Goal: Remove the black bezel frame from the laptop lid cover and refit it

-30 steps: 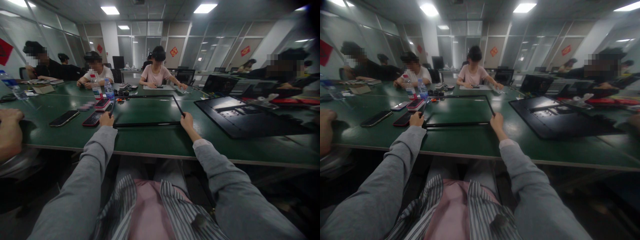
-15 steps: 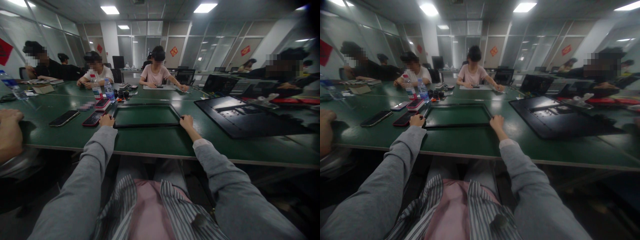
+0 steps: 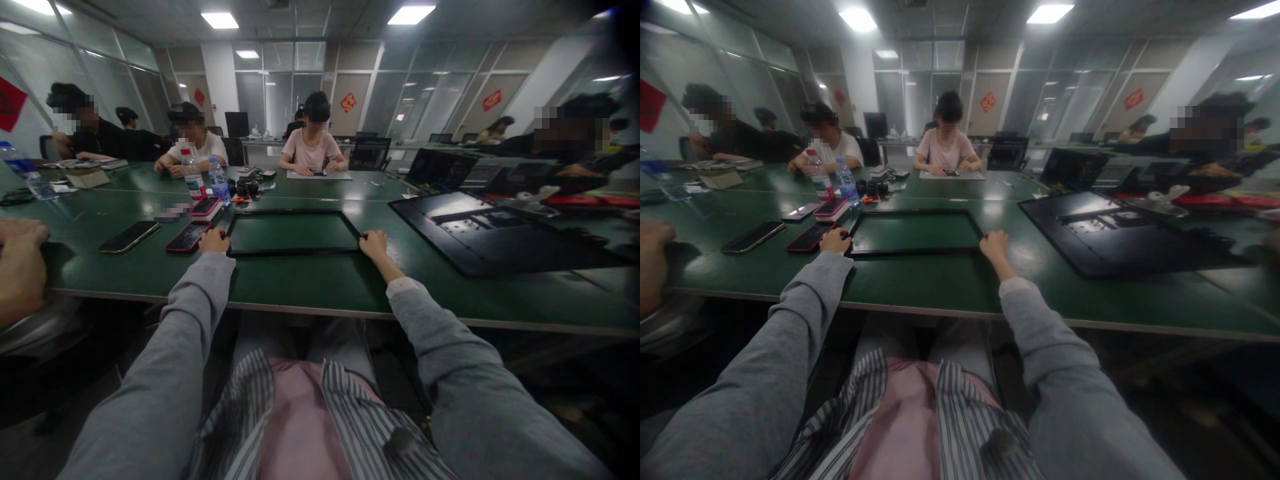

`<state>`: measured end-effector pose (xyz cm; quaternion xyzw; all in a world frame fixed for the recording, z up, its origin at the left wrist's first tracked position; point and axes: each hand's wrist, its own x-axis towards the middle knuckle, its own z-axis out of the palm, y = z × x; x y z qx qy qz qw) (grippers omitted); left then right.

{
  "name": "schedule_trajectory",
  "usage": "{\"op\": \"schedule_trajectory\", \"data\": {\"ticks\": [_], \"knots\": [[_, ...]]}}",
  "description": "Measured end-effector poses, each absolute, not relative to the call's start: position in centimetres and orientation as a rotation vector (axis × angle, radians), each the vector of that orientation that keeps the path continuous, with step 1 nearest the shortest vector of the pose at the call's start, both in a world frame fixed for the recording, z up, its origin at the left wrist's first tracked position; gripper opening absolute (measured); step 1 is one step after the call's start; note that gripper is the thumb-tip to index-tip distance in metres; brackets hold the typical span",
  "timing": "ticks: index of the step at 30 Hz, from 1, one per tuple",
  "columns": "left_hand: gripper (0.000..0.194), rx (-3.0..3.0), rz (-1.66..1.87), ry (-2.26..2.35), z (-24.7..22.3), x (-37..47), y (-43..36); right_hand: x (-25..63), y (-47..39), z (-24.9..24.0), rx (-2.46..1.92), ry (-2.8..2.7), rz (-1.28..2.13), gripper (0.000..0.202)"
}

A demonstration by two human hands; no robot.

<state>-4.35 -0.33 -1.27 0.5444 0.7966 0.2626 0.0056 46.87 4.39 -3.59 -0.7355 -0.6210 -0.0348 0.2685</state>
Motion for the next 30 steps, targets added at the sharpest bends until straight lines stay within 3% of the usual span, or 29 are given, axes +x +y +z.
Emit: {"op": "schedule_trajectory", "data": {"ticks": [30], "knots": [[0.034, 1.827, 0.846, 2.451, -0.69, -3.5, -0.85, 46.89, 4.3, -3.71, -1.957, -1.646, -0.095, 0.042]]}}
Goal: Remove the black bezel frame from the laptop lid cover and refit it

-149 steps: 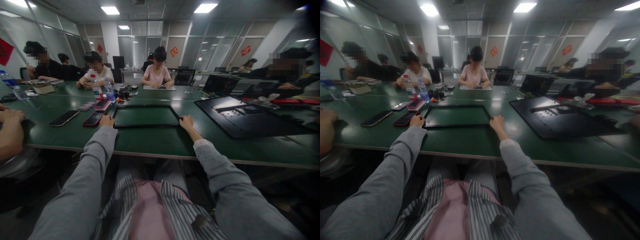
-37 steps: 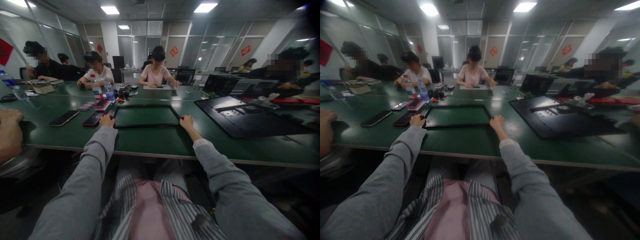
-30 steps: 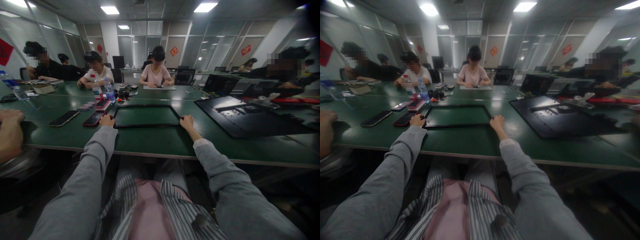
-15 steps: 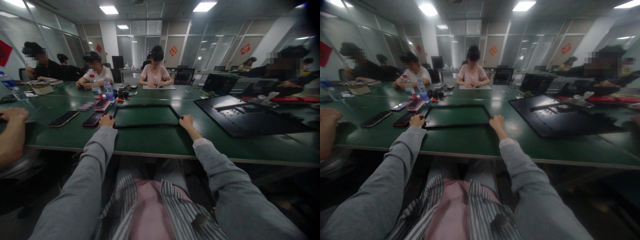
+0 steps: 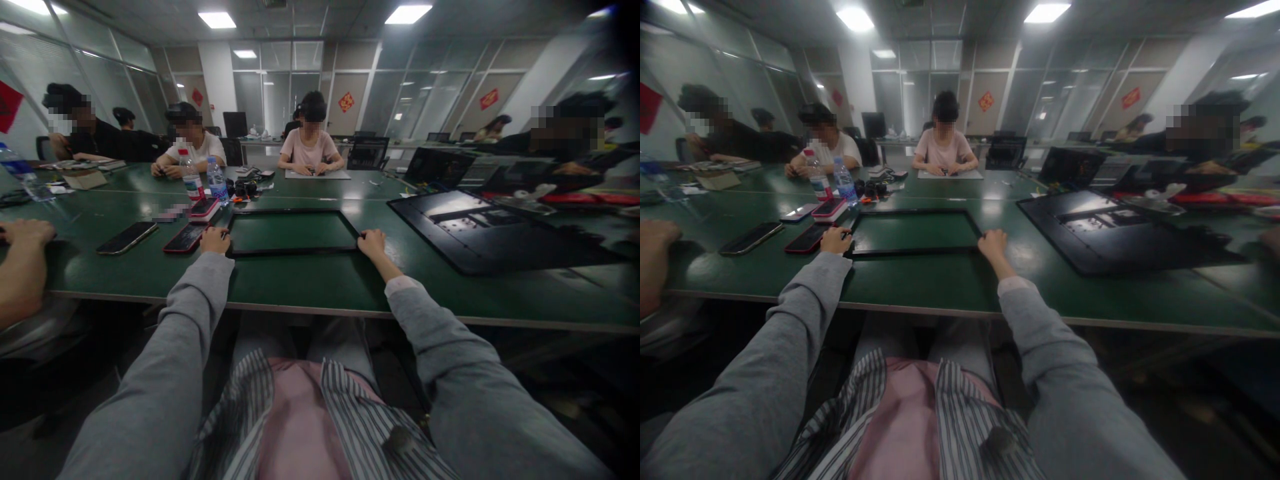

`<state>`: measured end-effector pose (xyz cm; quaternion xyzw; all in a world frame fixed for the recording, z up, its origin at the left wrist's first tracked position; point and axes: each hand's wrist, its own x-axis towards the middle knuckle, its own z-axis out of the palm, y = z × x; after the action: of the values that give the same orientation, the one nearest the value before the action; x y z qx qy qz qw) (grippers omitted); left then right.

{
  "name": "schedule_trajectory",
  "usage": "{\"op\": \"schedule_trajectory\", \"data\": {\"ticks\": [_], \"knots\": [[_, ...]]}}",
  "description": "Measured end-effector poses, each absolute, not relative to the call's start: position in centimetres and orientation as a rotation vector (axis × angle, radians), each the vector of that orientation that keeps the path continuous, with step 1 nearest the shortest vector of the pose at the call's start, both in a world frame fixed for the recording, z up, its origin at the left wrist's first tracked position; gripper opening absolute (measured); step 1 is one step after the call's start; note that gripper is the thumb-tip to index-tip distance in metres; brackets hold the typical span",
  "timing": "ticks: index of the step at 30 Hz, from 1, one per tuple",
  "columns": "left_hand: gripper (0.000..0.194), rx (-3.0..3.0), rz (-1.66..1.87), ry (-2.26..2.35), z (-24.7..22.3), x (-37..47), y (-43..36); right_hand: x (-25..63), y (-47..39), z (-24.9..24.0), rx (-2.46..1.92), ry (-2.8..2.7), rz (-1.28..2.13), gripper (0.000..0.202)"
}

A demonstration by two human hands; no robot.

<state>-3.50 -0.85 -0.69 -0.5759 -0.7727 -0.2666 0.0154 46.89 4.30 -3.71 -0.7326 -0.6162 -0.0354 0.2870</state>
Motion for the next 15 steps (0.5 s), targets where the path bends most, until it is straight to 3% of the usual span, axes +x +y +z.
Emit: {"op": "schedule_trajectory", "data": {"ticks": [15], "knots": [[0.035, -1.93, -0.737, -2.28, -0.83, -2.99, -1.15, 46.85, 4.26, -3.63, -1.996, -1.667, -0.078, 0.044]]}}
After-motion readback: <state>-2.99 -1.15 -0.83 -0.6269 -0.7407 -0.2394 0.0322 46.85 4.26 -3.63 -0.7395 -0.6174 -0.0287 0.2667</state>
